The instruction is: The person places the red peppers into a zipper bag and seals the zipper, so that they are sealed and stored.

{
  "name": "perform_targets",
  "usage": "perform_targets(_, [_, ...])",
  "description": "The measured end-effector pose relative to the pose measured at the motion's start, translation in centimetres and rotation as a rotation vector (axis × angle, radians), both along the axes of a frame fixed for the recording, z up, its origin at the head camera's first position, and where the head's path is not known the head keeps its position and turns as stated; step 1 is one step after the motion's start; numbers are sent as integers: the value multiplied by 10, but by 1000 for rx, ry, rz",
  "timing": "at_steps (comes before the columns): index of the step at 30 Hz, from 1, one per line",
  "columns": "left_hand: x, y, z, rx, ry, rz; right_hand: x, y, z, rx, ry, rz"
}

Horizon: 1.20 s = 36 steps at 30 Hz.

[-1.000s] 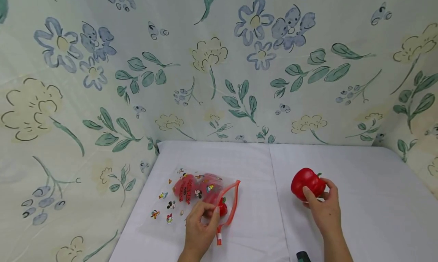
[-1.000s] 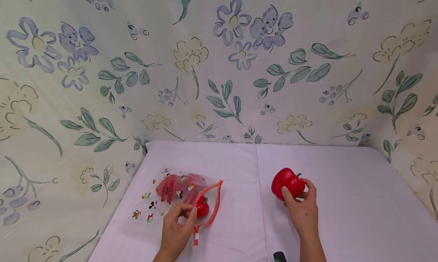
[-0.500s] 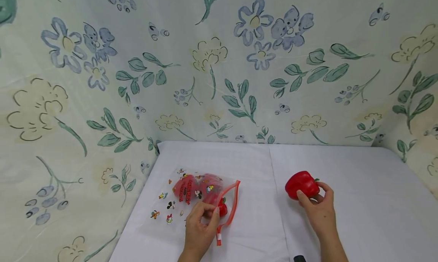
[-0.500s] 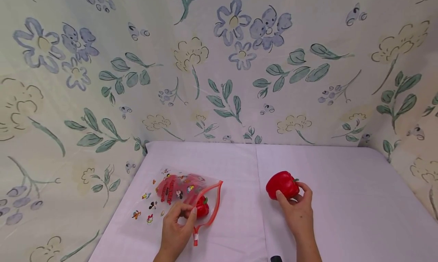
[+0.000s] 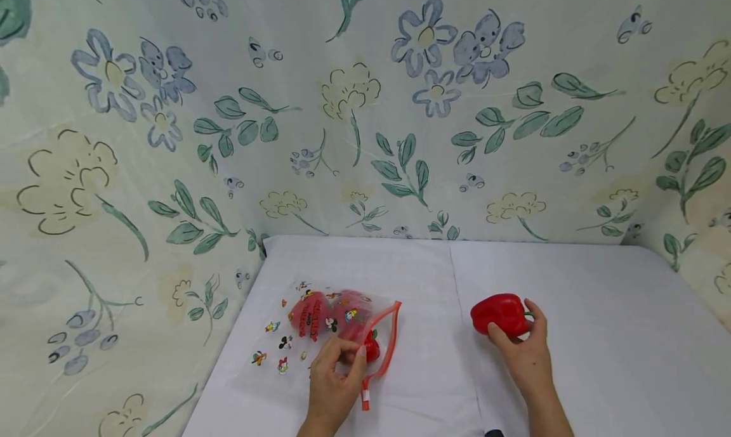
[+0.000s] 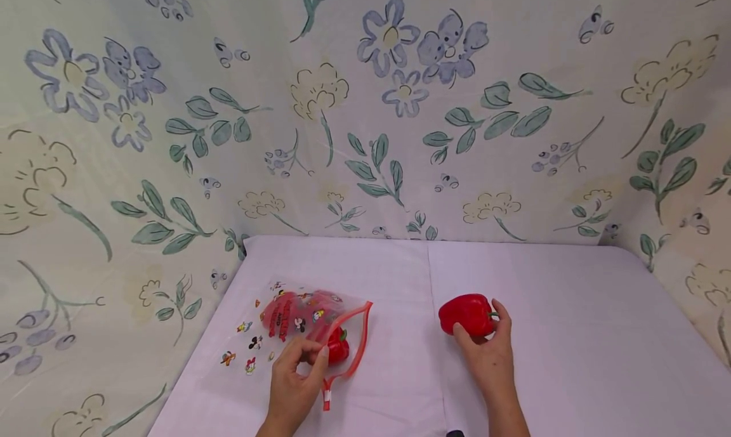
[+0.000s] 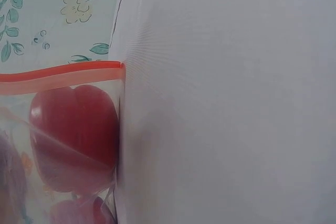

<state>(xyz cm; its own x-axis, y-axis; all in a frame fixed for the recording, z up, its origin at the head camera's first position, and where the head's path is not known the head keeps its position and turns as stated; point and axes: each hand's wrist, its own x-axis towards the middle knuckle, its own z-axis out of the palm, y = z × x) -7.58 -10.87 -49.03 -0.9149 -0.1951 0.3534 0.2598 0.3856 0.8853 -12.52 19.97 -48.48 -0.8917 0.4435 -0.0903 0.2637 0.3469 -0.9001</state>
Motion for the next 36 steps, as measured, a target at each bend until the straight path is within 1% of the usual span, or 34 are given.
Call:
perform_targets(2, [0,0,0,1,2,2,0,-1,0,17,-8,10])
perform_targets(10, [-2,2,-1,-21,60,21,0,-5,-1,40,-32,71])
perform_targets(15, [-2,2,0,-16,57,16,1,-8,0,18,-66,112])
perform_targets(19, [-2,2,0,-10,50,14,0,-10,0,-37,-97,165])
perform_targets(24, [-2,2,1,-5,45,12,0,-15,-1,-37,-131,217])
perform_targets(32, [-1,2,1,1,17,7,4,-25,-2,-28,-114,273])
perform_targets(36, [-1,1,1,3,15,7,5,-30,-4,-21,-120,282])
